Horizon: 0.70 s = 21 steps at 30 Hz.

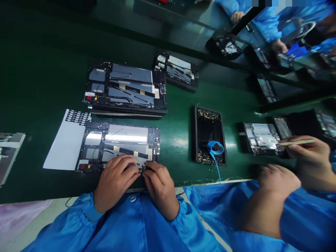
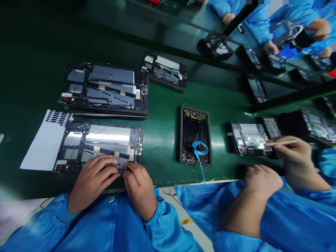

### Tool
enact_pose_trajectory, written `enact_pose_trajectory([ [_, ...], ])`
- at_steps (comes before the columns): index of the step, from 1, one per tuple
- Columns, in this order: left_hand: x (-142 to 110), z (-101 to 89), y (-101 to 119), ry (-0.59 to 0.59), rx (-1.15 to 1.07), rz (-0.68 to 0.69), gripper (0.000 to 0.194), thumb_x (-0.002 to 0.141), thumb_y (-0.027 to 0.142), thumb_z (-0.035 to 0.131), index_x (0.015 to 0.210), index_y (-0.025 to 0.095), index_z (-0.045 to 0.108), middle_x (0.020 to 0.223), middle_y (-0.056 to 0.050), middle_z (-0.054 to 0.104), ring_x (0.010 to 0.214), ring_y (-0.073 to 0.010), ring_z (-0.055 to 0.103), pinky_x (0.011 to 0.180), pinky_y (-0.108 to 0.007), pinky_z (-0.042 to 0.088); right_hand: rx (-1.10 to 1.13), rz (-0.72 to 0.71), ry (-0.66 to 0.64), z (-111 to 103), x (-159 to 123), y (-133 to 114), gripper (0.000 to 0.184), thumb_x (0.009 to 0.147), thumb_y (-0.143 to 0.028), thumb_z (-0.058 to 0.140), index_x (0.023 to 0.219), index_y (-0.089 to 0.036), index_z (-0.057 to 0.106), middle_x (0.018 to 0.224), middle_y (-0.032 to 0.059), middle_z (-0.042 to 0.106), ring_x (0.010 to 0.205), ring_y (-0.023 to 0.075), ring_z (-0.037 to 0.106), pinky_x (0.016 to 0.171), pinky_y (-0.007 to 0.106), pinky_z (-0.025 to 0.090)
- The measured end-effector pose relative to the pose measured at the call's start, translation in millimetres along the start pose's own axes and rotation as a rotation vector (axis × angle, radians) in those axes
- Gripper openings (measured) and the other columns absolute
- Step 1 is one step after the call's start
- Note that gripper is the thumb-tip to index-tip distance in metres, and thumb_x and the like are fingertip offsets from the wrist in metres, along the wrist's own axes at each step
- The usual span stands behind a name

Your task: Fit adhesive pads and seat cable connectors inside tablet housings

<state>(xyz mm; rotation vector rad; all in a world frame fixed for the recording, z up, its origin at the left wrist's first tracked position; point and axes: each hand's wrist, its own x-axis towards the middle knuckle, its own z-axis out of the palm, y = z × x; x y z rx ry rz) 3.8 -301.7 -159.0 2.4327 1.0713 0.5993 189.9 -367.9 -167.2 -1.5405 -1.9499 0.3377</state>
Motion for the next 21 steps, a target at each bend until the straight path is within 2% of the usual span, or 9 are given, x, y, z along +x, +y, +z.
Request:
enact_pose_trajectory([
  [7,-0.8,-3.5,-3.0,-0.014,-0.100,-0.027,0.006,0.098,0.025,0.059,0.094,0.021,0.057,0.110,-0.005,0.067,0.115,-0.0217,0.062,0.104,-0.042,0.048,0.042,-0.153,0.090,9.6,-11.2,13.4,0.040,0.091,-0.008,0.064,0.130,-0.017,0.062,0.119,0.0153,0.069,0.120,0.0262,0.066,0.102,0.050,0.059],
  [14,1.1,-5.7,-2.5,-0.006,-0.148,-0.095,0.006,0.097,0.025,0.059,0.102,0.023,0.056,0.113,-0.005,0.065,0.115,-0.0213,0.059,0.101,-0.040,0.048,-0.007,-0.261,0.113,12.9,-13.5,21.2,0.043,0.091,-0.013,0.065,0.134,-0.015,0.060,0.117,0.0157,0.071,0.121,0.0272,0.067,0.100,0.050,0.062],
  [18,3.6,-5.5,-1.4,-0.046,-0.106,-0.095,0.008,0.097,0.025,0.058,0.105,0.022,0.058,0.115,-0.005,0.065,0.115,-0.0228,0.059,0.102,-0.042,0.048,-0.024,-0.289,0.122,13.8,-17.1,23.7,0.045,0.089,-0.014,0.067,0.134,-0.018,0.062,0.120,0.0150,0.071,0.123,0.0285,0.065,0.099,0.051,0.062],
  [21,4.4,-7.0,-2.1,-0.081,-0.110,-0.092,0.008,0.097,0.024,0.057,0.106,0.023,0.058,0.117,-0.006,0.064,0.117,-0.0233,0.059,0.103,-0.043,0.047,-0.028,-0.307,0.126,12.9,-16.3,22.9,0.045,0.088,-0.014,0.068,0.133,-0.014,0.062,0.118,0.0160,0.071,0.123,0.0282,0.064,0.100,0.049,0.062],
])
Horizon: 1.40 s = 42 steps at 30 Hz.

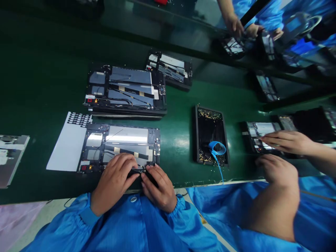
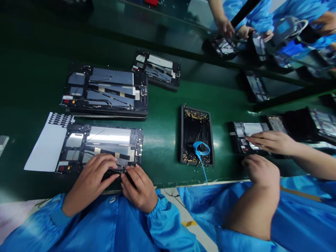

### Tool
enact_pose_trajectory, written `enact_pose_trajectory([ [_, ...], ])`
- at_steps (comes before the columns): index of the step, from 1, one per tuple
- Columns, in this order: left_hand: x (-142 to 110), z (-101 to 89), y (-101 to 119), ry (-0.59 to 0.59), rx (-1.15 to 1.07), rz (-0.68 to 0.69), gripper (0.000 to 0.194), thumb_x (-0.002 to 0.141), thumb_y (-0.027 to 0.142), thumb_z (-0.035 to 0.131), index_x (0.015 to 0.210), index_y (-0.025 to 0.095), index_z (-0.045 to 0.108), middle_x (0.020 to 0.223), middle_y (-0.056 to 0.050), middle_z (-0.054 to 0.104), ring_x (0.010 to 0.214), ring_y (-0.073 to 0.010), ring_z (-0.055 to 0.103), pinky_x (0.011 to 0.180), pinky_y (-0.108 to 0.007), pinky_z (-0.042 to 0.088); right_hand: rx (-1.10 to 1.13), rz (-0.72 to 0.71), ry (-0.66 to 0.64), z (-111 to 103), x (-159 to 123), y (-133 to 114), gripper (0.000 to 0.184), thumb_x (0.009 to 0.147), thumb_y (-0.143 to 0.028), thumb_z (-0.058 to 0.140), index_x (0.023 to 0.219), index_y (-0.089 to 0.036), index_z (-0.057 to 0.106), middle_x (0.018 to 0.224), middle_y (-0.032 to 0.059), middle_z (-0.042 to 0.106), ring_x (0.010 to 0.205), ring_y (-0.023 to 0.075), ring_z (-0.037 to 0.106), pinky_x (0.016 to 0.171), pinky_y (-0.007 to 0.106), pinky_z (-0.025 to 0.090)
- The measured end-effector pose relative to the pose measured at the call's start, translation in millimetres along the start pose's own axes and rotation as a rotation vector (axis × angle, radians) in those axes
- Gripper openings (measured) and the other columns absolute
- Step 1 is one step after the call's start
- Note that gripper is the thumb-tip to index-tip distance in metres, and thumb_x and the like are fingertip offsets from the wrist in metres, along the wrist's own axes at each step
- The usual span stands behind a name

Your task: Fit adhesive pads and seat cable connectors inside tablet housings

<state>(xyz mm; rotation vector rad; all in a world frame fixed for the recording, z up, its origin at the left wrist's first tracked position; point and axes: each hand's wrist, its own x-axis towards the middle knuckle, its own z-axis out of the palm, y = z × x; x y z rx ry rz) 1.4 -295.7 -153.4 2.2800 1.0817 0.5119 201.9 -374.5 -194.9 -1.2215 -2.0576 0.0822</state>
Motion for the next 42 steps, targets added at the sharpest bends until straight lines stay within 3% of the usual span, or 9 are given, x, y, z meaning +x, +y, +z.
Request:
enact_pose_trajectory([
  [11,-25.7,-25.5,-4.0,0.207,-0.023,-0.020,0.020,0.095,0.015,0.060,0.112,0.024,0.059,0.126,-0.006,0.062,0.125,-0.0226,0.056,0.108,-0.043,0.046,0.000,0.127,-0.073,1.2,6.3,-8.4,0.043,0.092,-0.018,0.065,0.135,-0.021,0.062,0.135,0.0156,0.062,0.124,0.0275,0.060,0.102,0.050,0.057],
  [18,-39.0,-43.7,-25.1,0.428,0.102,-0.112,0.023,0.091,0.018,0.068,0.112,0.026,0.061,0.122,-0.007,0.065,0.119,-0.0276,0.061,0.106,-0.052,0.049,0.100,0.237,-0.015,-1.1,13.4,-7.7,0.035,0.093,-0.013,0.066,0.127,-0.020,0.062,0.116,0.0110,0.072,0.110,0.0217,0.068,0.093,0.041,0.059],
  [22,-43.1,-47.1,-41.2,0.468,0.122,-0.187,0.022,0.092,0.022,0.067,0.113,0.027,0.062,0.123,-0.007,0.064,0.120,-0.0284,0.061,0.108,-0.054,0.048,0.054,0.301,-0.009,3.3,21.7,-13.7,0.018,0.093,-0.014,0.067,0.109,-0.022,0.065,0.107,0.0075,0.074,0.101,0.0205,0.068,0.085,0.038,0.057],
  [26,-46.4,-44.8,-52.2,0.484,0.150,-0.252,0.020,0.094,0.028,0.065,0.114,0.026,0.063,0.125,-0.007,0.063,0.119,-0.0287,0.061,0.110,-0.054,0.047,0.030,0.303,-0.019,6.9,19.7,-15.7,0.017,0.094,-0.014,0.065,0.108,-0.023,0.063,0.107,0.0078,0.073,0.102,0.0211,0.067,0.088,0.040,0.056],
  [29,-49.0,-43.3,-55.5,0.454,0.166,-0.290,0.026,0.096,0.034,0.062,0.120,0.025,0.062,0.133,-0.010,0.060,0.125,-0.0310,0.059,0.111,-0.053,0.046,0.041,0.358,0.037,5.1,13.2,-12.5,0.029,0.093,-0.024,0.069,0.120,-0.021,0.060,0.118,0.0119,0.069,0.113,0.0247,0.064,0.093,0.044,0.056],
  [31,-50.4,-44.1,-56.6,0.416,0.172,-0.323,0.035,0.097,0.039,0.059,0.129,0.025,0.058,0.142,-0.012,0.056,0.131,-0.0335,0.055,0.109,-0.053,0.047,-0.002,0.437,0.030,1.8,8.9,-8.7,0.054,0.092,-0.037,0.071,0.138,-0.019,0.051,0.136,0.0179,0.060,0.129,0.0309,0.057,0.104,0.055,0.050],
  [34,-50.1,-48.5,-57.5,0.353,0.187,-0.373,0.053,0.096,0.050,0.057,0.141,0.024,0.049,0.143,-0.015,0.057,0.129,-0.0357,0.057,0.097,-0.048,0.055,-0.084,0.455,-0.120,-2.2,3.7,-2.1,0.082,0.090,-0.049,0.070,0.155,-0.018,0.033,0.152,0.0218,0.047,0.143,0.0402,0.042,0.113,0.073,0.033],
  [36,-49.1,-53.0,-56.5,0.317,0.201,-0.399,0.060,0.095,0.055,0.057,0.144,0.022,0.048,0.134,-0.016,0.063,0.119,-0.0345,0.064,0.085,-0.043,0.060,-0.124,0.393,-0.199,-2.2,-0.6,2.2,0.083,0.090,-0.051,0.069,0.157,-0.018,0.032,0.154,0.0215,0.047,0.145,0.0431,0.041,0.112,0.078,0.030],
  [42,-63.4,-70.2,-27.6,0.421,0.241,-0.260,0.047,0.093,0.052,0.058,0.133,0.028,0.058,0.125,-0.009,0.072,0.102,-0.0285,0.074,0.069,-0.034,0.062,-0.148,0.149,-0.030,-3.8,-23.5,14.9,0.067,0.097,-0.044,0.059,0.155,-0.016,0.040,0.150,0.0215,0.052,0.134,0.0384,0.057,0.096,0.056,0.059],
])
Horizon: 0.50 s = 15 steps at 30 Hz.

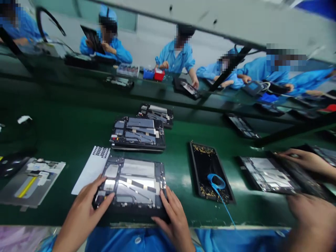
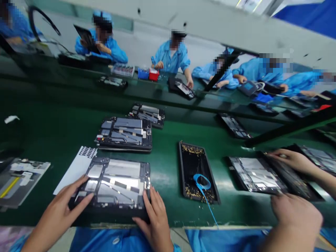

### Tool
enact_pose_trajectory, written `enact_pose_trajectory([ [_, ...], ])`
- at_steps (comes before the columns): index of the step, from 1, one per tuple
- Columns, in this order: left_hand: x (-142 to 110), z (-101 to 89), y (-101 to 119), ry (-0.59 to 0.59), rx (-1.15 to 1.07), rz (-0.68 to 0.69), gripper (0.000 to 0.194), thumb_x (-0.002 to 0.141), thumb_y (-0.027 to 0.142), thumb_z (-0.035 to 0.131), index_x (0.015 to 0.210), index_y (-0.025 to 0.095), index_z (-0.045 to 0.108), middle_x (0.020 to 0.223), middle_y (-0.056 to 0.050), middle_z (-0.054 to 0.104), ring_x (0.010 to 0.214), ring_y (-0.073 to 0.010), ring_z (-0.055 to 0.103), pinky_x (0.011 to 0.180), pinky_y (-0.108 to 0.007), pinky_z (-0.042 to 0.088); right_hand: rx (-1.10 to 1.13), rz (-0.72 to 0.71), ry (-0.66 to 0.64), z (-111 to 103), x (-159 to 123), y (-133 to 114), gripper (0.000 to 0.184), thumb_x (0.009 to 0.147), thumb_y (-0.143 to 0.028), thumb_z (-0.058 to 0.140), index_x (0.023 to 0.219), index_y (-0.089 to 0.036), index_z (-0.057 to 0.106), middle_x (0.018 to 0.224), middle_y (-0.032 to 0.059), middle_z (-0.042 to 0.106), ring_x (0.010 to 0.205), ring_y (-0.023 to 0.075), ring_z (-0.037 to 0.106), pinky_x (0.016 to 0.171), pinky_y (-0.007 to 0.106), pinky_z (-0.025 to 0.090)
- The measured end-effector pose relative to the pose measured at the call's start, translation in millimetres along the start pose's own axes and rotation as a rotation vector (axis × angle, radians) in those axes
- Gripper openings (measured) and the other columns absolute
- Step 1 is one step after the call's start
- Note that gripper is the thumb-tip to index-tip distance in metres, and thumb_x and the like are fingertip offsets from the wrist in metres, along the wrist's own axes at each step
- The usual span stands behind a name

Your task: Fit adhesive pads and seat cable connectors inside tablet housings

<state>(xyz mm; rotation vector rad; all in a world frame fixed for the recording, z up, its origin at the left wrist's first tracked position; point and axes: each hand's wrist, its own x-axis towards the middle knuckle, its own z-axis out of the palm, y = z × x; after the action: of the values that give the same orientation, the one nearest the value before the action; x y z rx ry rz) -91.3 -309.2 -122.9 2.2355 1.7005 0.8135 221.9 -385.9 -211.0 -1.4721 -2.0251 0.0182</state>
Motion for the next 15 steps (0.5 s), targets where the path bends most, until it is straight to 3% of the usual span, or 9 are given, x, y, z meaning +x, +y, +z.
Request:
enact_pose_trajectory([
  [2,-4.5,-15.4,11.6,0.056,-0.010,0.019,0.044,0.093,0.049,0.059,0.133,0.032,0.059,0.129,-0.007,0.071,0.107,-0.0290,0.072,0.070,-0.034,0.063,0.034,-0.080,0.055,-8.4,-0.5,4.6,0.071,0.096,-0.046,0.061,0.156,-0.014,0.039,0.148,0.0219,0.054,0.129,0.0377,0.061,0.092,0.050,0.063],
  [4,2.4,-29.8,21.2,0.064,-0.044,-0.031,0.046,0.092,0.050,0.059,0.134,0.034,0.059,0.133,-0.006,0.068,0.111,-0.0290,0.071,0.065,-0.032,0.062,0.074,-0.087,0.062,-19.9,11.7,9.5,0.074,0.095,-0.045,0.064,0.157,-0.016,0.036,0.150,0.0196,0.053,0.131,0.0366,0.060,0.097,0.047,0.060],
  [7,43.9,-38.9,24.6,0.037,-0.159,-0.151,0.054,0.088,0.058,0.060,0.136,0.032,0.057,0.137,-0.008,0.065,0.112,-0.0288,0.070,0.066,-0.030,0.062,0.141,0.034,0.032,-30.3,58.6,23.6,0.071,0.095,-0.041,0.064,0.158,-0.026,0.034,0.157,0.0131,0.045,0.139,0.0335,0.052,0.109,0.047,0.052],
  [9,86.7,-32.6,18.3,0.025,-0.274,-0.193,0.063,0.085,0.063,0.060,0.136,0.027,0.056,0.140,-0.010,0.062,0.120,-0.0302,0.066,0.087,-0.038,0.061,0.214,0.087,0.033,-26.5,102.6,39.2,0.070,0.095,-0.042,0.065,0.158,-0.029,0.035,0.160,0.0109,0.041,0.143,0.0313,0.048,0.113,0.047,0.049],
  [11,129.8,-19.1,7.5,0.003,-0.421,-0.236,0.071,0.080,0.069,0.060,0.135,0.023,0.054,0.143,-0.012,0.060,0.129,-0.0304,0.061,0.108,-0.045,0.050,0.283,0.111,0.027,-15.8,145.9,56.4,0.071,0.093,-0.044,0.068,0.156,-0.030,0.039,0.160,0.0113,0.041,0.145,0.0311,0.045,0.116,0.048,0.045],
  [13,163.3,-4.3,-5.5,-0.019,-0.521,-0.267,0.080,0.073,0.075,0.061,0.131,0.020,0.054,0.144,-0.016,0.058,0.135,-0.0312,0.056,0.116,-0.047,0.043,0.326,0.141,-0.013,-3.3,178.6,70.6,0.073,0.089,-0.045,0.072,0.154,-0.028,0.043,0.160,0.0129,0.041,0.145,0.0319,0.044,0.118,0.050,0.041],
  [15,183.0,4.8,-19.2,-0.039,-0.556,-0.288,0.087,0.068,0.080,0.062,0.128,0.018,0.054,0.144,-0.019,0.058,0.136,-0.0327,0.054,0.115,-0.047,0.043,0.354,0.169,-0.059,5.7,196.2,79.7,0.074,0.086,-0.046,0.074,0.152,-0.027,0.046,0.160,0.0140,0.040,0.146,0.0323,0.043,0.119,0.051,0.039],
])
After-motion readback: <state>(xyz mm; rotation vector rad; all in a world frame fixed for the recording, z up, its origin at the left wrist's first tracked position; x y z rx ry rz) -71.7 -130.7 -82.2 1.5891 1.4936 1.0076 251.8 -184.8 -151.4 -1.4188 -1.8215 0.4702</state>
